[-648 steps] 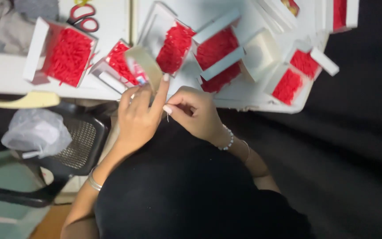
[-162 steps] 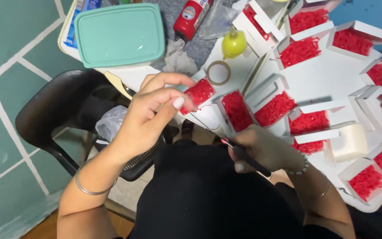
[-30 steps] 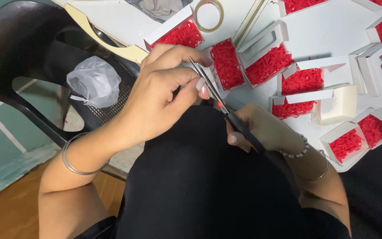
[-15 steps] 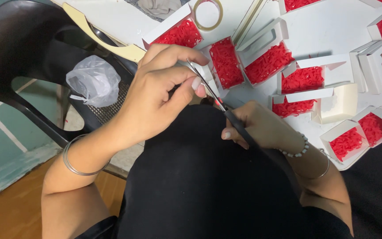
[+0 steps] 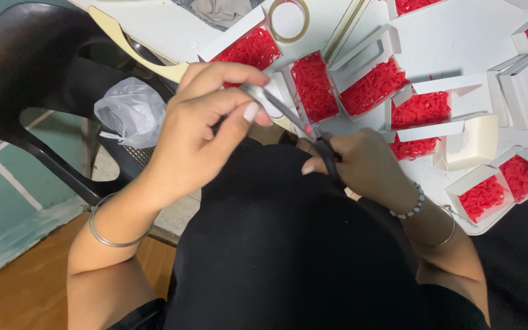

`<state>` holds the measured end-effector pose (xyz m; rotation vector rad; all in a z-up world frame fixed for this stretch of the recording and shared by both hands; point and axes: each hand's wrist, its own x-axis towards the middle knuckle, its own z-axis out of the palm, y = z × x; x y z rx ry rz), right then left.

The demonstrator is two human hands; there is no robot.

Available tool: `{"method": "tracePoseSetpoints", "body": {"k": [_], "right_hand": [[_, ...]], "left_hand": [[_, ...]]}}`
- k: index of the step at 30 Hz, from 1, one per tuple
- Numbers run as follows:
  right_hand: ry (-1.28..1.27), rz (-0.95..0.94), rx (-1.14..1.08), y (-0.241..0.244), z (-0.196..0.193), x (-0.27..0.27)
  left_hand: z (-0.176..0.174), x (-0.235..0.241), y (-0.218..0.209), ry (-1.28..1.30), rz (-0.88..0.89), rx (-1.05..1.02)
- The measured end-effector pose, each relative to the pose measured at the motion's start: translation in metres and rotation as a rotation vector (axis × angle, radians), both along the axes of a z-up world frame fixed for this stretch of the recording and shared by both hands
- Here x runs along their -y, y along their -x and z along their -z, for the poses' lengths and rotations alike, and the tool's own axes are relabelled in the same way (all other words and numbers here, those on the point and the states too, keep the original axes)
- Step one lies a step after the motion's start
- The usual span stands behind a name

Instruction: Assembling small gift boxes by taping them, adding red filler, and packing chocolates.

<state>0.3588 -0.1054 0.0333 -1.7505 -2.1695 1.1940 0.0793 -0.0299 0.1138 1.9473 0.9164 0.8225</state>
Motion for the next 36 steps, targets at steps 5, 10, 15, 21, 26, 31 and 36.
{"method": "tracePoseSetpoints", "body": {"k": [5, 10, 15, 21, 26, 31, 36], "right_hand": [[-0.265, 0.004, 0.245, -0.014, 0.028, 0.008], [-0.331, 0.092, 0.408, -0.01, 0.032, 0.01], [-0.439, 0.123, 0.544, -0.012, 0.044, 0.014], [-0.433, 0.154, 0.65, -0.003, 0.047, 0.003], [-0.291, 0.15, 0.559, 0.005, 0.045, -0.014], [-0.194, 0.227, 0.249, 0.015, 0.042, -0.026], [-0.223, 0.188, 0.168, 0.02, 0.054, -0.034]], "left_hand": [[0.005, 0.0, 0.012, 0.015, -0.088, -0.012], [-0.003, -0.001, 0.016, 0.002, -0.123, 0.031], [-0.006, 0.0, 0.017, 0.016, -0.104, 0.027], [0.02, -0.002, 0.015, 0.255, -0.025, 0.111], [0.036, -0.01, 0.014, 0.302, -0.024, 0.195], [0.053, -0.017, 0.022, 0.325, -0.069, 0.246], [0.081, -0.03, 0.033, 0.457, -0.137, 0.276]]}}
